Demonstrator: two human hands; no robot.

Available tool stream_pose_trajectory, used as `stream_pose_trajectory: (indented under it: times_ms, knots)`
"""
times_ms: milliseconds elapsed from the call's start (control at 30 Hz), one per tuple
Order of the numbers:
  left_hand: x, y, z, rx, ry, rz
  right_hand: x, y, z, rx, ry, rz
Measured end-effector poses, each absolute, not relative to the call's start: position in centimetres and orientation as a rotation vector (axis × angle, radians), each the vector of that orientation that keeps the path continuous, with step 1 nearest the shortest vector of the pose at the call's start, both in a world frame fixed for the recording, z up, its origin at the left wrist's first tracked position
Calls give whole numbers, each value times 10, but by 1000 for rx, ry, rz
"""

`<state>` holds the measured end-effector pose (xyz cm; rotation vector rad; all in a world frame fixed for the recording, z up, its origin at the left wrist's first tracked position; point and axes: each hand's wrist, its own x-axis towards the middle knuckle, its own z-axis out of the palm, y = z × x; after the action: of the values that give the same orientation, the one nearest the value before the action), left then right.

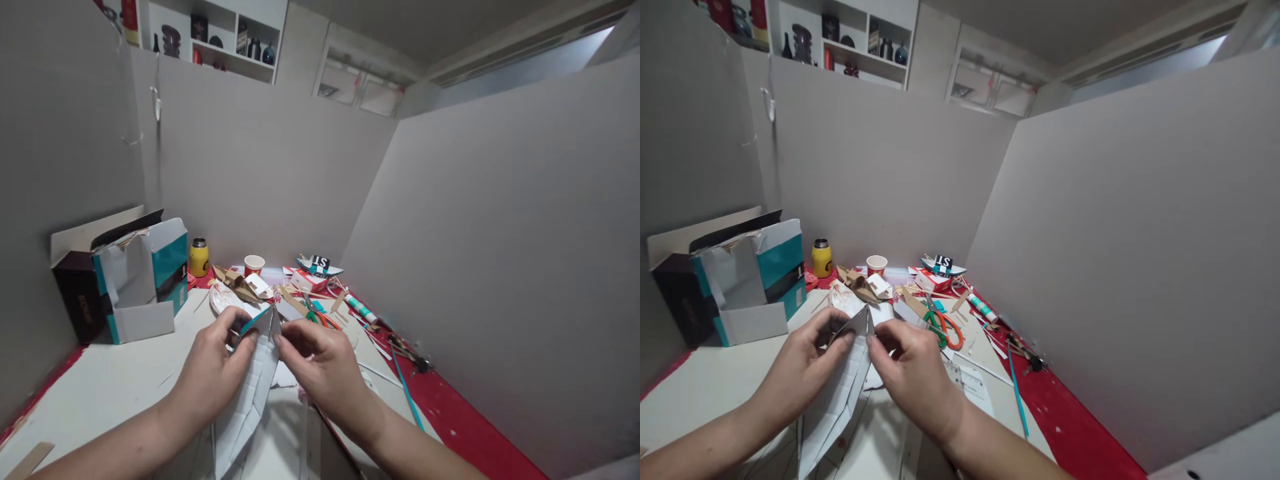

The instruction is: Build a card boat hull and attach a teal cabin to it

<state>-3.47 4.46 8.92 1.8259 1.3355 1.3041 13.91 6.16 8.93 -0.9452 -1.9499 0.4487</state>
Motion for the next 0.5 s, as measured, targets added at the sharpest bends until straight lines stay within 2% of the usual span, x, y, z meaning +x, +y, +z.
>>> stream_pose_trajectory:
  times_ms: [500]
  knots:
    - [-31,45,78,1841,1378,1351,133,60,85,-876,-1970,279]
